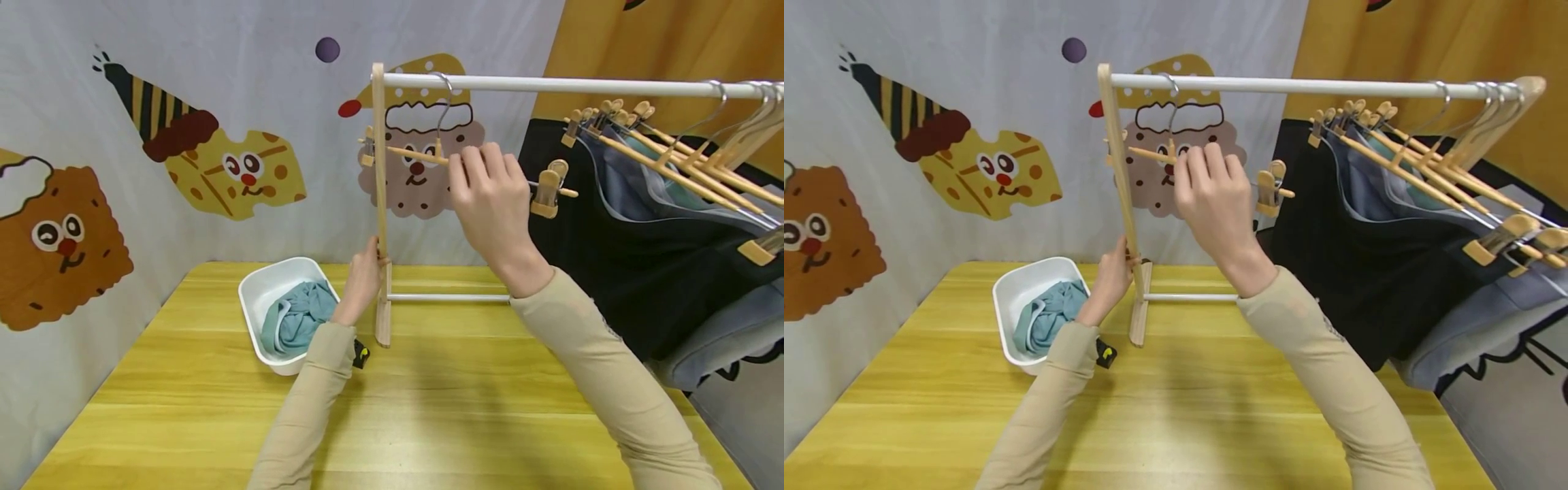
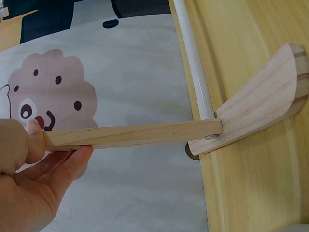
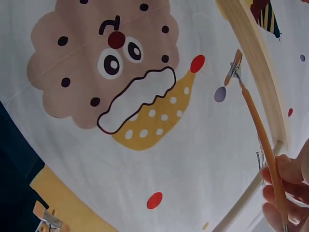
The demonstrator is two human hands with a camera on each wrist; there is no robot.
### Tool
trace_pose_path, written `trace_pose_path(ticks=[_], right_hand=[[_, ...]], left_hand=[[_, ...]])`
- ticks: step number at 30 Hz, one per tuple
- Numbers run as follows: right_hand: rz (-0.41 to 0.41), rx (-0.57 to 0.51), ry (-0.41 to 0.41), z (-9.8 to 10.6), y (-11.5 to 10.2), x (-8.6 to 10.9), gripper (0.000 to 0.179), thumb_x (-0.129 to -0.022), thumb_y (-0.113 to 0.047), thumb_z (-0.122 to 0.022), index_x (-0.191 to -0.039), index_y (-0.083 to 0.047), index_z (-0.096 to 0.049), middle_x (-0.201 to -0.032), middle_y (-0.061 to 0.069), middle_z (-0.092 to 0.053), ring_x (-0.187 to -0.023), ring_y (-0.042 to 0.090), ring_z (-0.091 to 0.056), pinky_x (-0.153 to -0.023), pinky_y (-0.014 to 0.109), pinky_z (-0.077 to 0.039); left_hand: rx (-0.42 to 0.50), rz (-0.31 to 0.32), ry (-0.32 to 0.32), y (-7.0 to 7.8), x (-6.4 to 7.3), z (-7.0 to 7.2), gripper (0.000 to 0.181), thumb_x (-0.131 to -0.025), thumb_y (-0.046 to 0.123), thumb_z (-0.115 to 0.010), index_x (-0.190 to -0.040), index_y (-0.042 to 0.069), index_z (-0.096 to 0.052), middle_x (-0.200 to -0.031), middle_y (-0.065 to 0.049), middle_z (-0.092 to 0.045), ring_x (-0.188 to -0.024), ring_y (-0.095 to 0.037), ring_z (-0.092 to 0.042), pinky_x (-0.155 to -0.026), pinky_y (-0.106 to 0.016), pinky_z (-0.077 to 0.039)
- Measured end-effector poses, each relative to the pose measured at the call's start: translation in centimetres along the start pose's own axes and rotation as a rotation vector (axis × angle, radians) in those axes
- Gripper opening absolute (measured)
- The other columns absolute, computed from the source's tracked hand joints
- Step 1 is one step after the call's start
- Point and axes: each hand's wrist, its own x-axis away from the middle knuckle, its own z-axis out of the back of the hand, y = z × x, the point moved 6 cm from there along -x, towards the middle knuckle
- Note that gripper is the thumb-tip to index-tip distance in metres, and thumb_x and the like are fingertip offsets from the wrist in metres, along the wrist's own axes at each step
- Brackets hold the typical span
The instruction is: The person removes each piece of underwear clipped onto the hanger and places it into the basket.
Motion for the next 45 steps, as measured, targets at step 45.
trace_pose_path(ticks=[45], right_hand=[[-0.817,0.248,-0.993,0.2,20.5,9.0,0.066,-0.100,-0.033,-0.038,-0.136,0.020,-0.024,-0.131,0.041,-0.035,-0.120,0.055,-0.034,-0.100,0.062,-0.031]], left_hand=[[-0.009,-0.046,0.050,0.1,0.0,0.1,0.025,-0.094,0.006,-0.056,-0.115,-0.004,-0.048,-0.091,-0.025,-0.068,-0.084,-0.037,-0.069,-0.068,-0.040,-0.058]])
